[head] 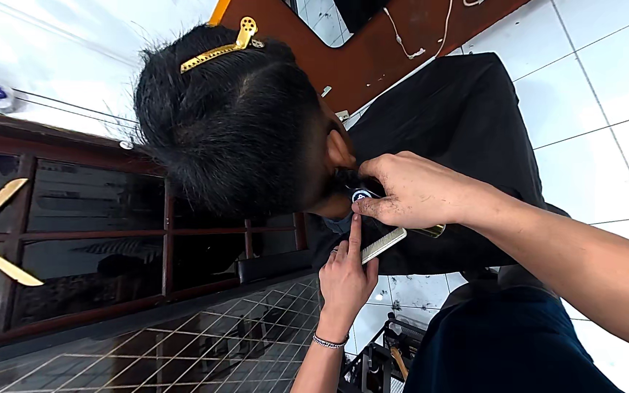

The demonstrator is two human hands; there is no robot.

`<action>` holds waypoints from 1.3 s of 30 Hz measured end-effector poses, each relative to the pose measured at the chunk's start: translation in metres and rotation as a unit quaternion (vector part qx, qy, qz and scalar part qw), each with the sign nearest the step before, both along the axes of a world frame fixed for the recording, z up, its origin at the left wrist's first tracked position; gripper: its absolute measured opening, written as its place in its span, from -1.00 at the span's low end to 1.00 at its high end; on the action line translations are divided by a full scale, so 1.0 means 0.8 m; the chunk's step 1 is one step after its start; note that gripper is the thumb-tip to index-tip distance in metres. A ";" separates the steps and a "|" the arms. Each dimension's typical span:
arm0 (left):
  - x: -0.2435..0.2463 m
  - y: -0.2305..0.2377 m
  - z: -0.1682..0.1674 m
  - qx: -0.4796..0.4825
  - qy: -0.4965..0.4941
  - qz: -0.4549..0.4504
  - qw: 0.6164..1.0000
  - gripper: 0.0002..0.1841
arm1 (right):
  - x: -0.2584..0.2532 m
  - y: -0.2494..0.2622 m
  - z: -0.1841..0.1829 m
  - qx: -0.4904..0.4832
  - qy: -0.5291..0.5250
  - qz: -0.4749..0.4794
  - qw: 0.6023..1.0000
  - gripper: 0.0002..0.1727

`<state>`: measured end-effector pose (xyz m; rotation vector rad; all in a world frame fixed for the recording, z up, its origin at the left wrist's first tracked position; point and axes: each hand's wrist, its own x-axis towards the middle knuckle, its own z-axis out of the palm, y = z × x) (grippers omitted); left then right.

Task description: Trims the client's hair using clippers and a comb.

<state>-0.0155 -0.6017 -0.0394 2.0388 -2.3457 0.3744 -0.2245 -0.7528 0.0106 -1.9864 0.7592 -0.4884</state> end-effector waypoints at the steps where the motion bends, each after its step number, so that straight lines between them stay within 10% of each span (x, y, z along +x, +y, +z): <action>1: 0.000 0.000 0.000 -0.001 0.001 -0.001 1.000 -0.30 | -0.001 0.000 0.002 0.000 0.001 -0.001 1.000 -0.67; 39: -0.004 0.001 0.000 0.004 0.002 0.017 1.000 -0.26 | -0.019 -0.017 0.032 -0.036 -0.030 0.048 0.998 -0.73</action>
